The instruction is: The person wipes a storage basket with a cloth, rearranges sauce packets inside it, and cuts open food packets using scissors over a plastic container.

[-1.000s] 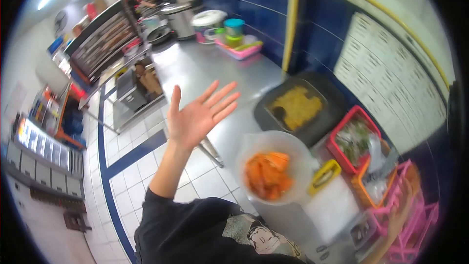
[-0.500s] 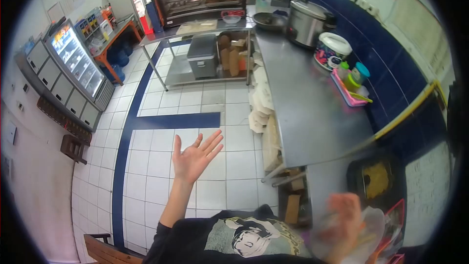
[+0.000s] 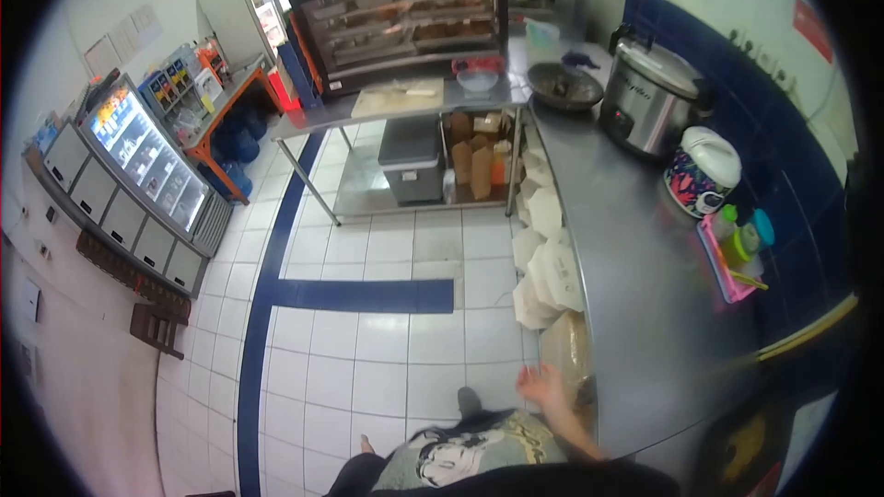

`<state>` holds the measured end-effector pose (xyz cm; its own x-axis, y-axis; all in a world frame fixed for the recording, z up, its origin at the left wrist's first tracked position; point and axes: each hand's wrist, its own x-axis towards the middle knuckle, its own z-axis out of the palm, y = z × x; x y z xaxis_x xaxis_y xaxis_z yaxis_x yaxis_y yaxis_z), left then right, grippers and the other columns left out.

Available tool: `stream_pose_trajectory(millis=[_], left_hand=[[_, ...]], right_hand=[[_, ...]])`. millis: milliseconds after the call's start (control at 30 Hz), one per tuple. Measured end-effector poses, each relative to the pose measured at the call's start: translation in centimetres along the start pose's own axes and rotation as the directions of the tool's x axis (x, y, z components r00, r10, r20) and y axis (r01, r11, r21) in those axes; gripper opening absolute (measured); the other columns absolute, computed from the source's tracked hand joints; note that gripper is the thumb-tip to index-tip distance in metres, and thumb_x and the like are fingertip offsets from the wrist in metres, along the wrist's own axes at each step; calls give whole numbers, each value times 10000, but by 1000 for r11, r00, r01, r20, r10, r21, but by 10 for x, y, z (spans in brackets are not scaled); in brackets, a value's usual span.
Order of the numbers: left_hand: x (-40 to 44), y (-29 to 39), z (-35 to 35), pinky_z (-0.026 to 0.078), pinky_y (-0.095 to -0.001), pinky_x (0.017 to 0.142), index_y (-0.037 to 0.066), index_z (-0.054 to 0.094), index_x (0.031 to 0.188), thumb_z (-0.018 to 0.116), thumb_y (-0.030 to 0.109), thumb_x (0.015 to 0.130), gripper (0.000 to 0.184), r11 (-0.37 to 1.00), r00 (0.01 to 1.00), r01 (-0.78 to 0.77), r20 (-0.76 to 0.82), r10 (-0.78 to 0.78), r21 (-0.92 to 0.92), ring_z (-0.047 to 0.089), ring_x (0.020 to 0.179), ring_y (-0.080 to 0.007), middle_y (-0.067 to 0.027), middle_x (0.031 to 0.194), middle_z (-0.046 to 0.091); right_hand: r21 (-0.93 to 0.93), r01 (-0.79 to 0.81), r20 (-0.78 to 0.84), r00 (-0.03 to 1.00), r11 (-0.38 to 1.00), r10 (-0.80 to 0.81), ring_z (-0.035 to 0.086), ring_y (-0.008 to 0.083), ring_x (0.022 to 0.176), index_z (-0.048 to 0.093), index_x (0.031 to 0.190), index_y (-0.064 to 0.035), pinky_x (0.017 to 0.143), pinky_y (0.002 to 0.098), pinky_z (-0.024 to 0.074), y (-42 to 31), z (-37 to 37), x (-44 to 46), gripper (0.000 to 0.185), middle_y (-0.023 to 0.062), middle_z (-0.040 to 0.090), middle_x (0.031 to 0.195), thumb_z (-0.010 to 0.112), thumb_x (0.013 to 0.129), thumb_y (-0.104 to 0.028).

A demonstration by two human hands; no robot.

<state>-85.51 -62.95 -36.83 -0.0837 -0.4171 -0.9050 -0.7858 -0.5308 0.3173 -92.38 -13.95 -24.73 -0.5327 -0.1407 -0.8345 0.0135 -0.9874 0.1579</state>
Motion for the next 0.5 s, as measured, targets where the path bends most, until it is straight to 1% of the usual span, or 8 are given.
stream_pose_trajectory(millis=[67,167,200,267,333,400,467,500], left_hand=[[-6,9,8,206,-459,1037,38,396,1304,532,532,789,726,993,998,-10,-61,18,118,291,1272,-341,-204,1334,388],[-4,38,45,255,-448,1006,26,422,1270,545,489,793,677,963,992,-31,-108,62,266,345,1227,-345,-211,1289,426],[1,46,65,271,-444,995,22,430,1259,550,475,794,660,949,991,-33,-114,71,313,363,1213,-347,-213,1275,439],[8,77,123,304,-436,974,14,447,1237,559,446,797,627,910,989,-65,-96,114,409,398,1183,-350,-218,1245,464],[23,124,185,337,-428,953,6,464,1215,568,417,800,594,845,977,-148,-58,207,514,434,1153,-353,-222,1216,489],[41,192,258,370,-420,932,-2,481,1193,577,389,802,561,725,937,-288,28,349,626,469,1123,-356,-227,1186,515],[53,275,342,402,-412,911,-11,498,1171,586,360,805,528,529,833,-472,162,528,705,505,1094,-359,-231,1157,540],[57,319,393,419,-408,900,-15,506,1159,590,346,806,511,414,747,-584,262,611,698,523,1079,-360,-234,1142,553]], right_hand=[[-80,-11,93,996,997,18,553,247,832,478,985,-65,696,385,431,-1,82,24,274,120,586,984,572,767,-202],[-195,51,150,988,980,-22,564,263,791,520,863,-27,713,384,434,-19,183,89,193,138,589,925,591,753,-170],[-249,95,199,979,964,-45,565,268,780,534,853,-21,711,380,435,-28,223,105,176,139,592,916,590,753,-154],[-323,9,261,962,946,80,564,249,789,550,852,-18,697,357,445,-39,315,121,154,119,606,866,574,754,-133],[-257,27,314,948,966,56,567,247,790,553,860,-25,688,357,446,-51,402,130,148,120,610,867,564,753,-126],[-213,154,497,868,965,-29,566,246,782,557,855,-35,684,357,445,-85,471,148,130,115,609,865,552,757,-121],[-193,357,602,779,914,-177,566,243,777,562,842,-44,686,361,444,-131,533,163,113,104,610,869,546,766,-127],[-144,363,551,802,920,-230,566,239,783,564,838,-45,686,362,445,-156,555,165,113,99,612,874,551,770,-135]])
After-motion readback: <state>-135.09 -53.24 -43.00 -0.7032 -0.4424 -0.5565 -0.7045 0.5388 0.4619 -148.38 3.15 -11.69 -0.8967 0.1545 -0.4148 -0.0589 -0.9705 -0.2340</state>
